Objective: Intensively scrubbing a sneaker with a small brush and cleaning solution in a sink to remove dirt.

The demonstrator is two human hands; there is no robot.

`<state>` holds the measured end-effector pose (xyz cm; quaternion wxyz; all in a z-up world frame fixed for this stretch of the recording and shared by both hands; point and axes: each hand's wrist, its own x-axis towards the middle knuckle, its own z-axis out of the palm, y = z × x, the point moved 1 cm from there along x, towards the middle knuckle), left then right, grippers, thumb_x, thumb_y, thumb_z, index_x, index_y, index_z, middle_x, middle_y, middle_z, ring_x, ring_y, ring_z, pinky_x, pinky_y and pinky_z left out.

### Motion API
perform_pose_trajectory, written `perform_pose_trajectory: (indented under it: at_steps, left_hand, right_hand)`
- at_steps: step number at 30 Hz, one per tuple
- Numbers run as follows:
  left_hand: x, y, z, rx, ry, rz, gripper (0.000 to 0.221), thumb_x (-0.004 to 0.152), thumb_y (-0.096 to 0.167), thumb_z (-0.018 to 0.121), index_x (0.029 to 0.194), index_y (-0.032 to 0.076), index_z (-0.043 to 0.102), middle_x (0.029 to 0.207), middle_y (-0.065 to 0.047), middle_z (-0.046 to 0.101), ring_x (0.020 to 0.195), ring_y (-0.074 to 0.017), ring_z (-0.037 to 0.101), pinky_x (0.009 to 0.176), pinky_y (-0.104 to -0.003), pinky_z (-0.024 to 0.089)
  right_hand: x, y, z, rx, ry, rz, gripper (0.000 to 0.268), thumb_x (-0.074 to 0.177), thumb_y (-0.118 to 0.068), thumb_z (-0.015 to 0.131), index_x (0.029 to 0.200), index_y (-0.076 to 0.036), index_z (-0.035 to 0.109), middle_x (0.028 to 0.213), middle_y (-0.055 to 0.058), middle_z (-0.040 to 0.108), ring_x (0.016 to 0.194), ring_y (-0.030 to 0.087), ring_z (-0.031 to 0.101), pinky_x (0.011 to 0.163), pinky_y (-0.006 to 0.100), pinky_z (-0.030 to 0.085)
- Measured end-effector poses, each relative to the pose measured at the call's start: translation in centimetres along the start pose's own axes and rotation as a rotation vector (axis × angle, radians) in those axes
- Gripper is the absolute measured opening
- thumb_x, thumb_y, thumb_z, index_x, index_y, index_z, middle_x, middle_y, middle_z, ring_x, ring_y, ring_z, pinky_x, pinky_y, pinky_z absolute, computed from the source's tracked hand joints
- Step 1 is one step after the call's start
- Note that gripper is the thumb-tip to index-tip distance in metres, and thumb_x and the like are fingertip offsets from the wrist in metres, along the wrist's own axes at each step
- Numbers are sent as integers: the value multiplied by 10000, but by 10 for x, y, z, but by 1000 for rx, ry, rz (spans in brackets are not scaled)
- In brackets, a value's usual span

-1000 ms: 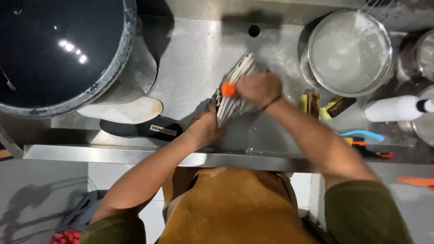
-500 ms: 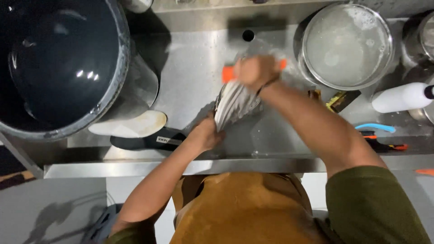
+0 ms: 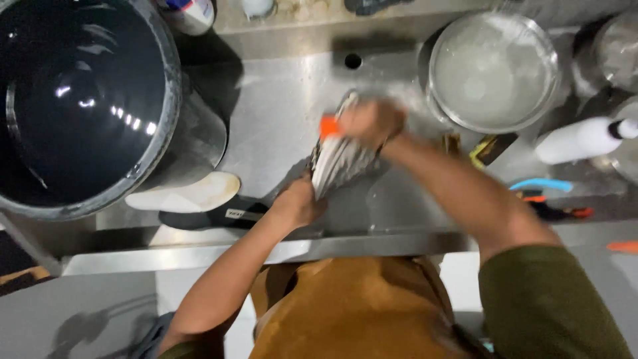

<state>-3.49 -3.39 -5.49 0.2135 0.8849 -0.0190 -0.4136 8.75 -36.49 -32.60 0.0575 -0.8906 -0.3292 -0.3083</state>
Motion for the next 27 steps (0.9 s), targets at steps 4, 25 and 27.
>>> perform_pose_trajectory:
  at_steps: [4, 25, 27]
  left_hand:
    - [0, 1, 3, 11, 16, -21, 675, 920, 357, 617, 1460, -1, 427, 1338, -237, 614, 1256, -434, 600, 1034, -570, 523]
    - [-20, 15, -17, -67, -82, -20, 643, 915, 332, 621, 1436, 44, 376, 1277, -206, 611, 1130, -424, 614, 801, -524, 524]
    - [-19, 15, -16, -19, -50, -10, 654, 928, 366, 612, 1435, 8, 407, 1295, -230, 619, 1190, -424, 611, 905, -538, 533]
  right_hand:
    - [156, -32, -112, 92, -320, 339, 418, 1050, -497, 546, 823, -159, 643, 697, 34, 676, 683, 333, 690, 594, 497, 536]
    - [159, -39, -120, 29, -422, 599, 535, 1021, -417, 474, 590, -160, 659, 552, -4, 619, 542, 293, 615, 456, 445, 418]
    - [167, -73, -137, 20, -384, 503, 488, 1003, -415, 481, 613, -172, 643, 579, -18, 629, 591, 272, 637, 493, 440, 450]
